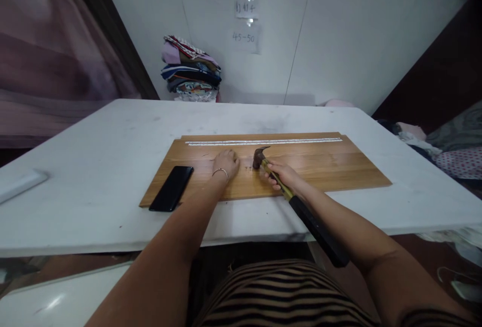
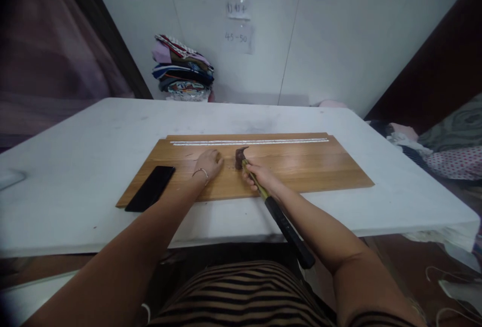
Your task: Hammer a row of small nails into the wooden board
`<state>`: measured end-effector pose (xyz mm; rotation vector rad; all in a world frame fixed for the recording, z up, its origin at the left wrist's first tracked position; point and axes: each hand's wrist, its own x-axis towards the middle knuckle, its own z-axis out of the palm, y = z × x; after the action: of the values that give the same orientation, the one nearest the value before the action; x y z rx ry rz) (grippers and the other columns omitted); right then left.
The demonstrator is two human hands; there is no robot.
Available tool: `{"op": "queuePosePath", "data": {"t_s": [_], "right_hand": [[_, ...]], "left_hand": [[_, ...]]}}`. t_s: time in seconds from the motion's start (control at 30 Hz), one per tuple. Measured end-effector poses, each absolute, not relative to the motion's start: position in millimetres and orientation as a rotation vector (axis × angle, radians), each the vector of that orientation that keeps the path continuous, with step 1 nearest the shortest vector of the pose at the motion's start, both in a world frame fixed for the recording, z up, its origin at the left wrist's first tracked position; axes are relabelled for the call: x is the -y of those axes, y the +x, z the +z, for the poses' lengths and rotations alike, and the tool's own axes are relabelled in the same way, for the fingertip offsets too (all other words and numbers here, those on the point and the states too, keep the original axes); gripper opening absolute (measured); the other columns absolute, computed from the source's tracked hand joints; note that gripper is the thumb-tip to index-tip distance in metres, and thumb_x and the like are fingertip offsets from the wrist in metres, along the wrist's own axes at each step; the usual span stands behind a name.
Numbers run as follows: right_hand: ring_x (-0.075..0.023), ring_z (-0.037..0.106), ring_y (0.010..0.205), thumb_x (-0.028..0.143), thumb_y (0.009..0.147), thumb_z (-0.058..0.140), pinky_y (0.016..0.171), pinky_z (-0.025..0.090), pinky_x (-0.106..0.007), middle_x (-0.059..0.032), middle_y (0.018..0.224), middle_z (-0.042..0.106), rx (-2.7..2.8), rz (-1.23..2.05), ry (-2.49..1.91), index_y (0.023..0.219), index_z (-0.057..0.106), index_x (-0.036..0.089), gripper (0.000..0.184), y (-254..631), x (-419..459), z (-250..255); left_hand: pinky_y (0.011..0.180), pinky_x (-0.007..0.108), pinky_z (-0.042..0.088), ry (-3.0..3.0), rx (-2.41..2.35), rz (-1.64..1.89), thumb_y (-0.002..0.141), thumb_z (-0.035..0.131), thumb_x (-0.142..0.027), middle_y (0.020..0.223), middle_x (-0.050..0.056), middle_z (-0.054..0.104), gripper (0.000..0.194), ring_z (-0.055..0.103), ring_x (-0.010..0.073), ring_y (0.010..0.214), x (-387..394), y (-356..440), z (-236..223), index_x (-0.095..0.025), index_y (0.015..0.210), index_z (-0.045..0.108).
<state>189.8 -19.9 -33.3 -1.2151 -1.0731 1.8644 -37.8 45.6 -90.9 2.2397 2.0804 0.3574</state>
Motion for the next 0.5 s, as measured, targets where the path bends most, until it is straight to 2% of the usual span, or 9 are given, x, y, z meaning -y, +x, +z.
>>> {"op": "queuePosePath", "data": {"t_s": [0.5], "right_hand": [[-0.0087,0.04,0.044,0.034,0.086,0.067,0.037,0.027,-0.016,0.0059,0.069,0.055,1.071,1.864,-1.219,0.113,0.058,0.025,0.03,189.3,21.0,-34.9]], "left_hand": [[0.108,0.042,0.051,2.226,-2.074,0.399,0.1,0.053,-0.027,0.119,0.015,0.077,0.022,0.068,0.0298,0.12,-43.7,-36.9,-90.5,-0.02,0.103,0.074]]}}
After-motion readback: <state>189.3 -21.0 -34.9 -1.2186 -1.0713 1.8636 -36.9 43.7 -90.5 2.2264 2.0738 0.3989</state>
